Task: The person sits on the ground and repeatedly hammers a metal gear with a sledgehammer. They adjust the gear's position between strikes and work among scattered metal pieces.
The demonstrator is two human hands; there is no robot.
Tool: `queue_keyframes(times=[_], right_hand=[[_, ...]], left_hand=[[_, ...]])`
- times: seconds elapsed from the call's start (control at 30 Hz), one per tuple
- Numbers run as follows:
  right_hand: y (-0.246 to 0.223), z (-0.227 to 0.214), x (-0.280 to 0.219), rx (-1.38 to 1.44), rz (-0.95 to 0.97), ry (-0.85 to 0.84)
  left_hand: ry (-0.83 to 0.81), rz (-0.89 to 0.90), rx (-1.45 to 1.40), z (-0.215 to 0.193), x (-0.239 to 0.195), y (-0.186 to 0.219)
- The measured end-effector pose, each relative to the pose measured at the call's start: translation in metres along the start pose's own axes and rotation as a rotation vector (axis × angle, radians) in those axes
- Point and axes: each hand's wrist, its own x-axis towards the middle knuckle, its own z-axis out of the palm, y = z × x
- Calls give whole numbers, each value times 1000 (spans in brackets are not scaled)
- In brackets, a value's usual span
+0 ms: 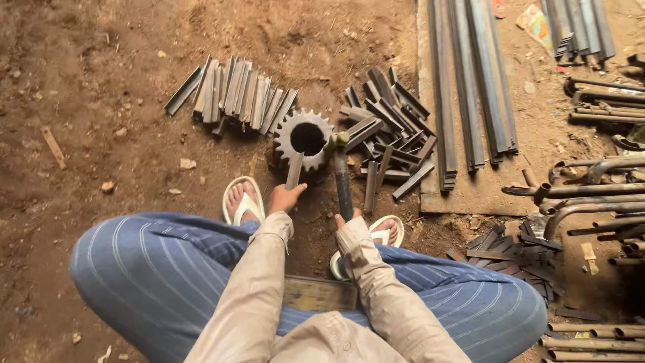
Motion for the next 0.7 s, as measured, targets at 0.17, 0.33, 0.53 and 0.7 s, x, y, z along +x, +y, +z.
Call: queue_keyframes(times=[0.17,0.33,0.53,0.7], right_hand=[[11,4,2,-53,82,-44],[12,4,9,-46,138,-91],[8,0,3,12,41,-36],[-41,-23,-46,203,-142,139]], left_hand=[[314,443,-165,11,-31,66],[-179,582,-1193,-26,-50,116],[-15,435,-432,-56,-18,93],[422,360,203,6,5,-9]])
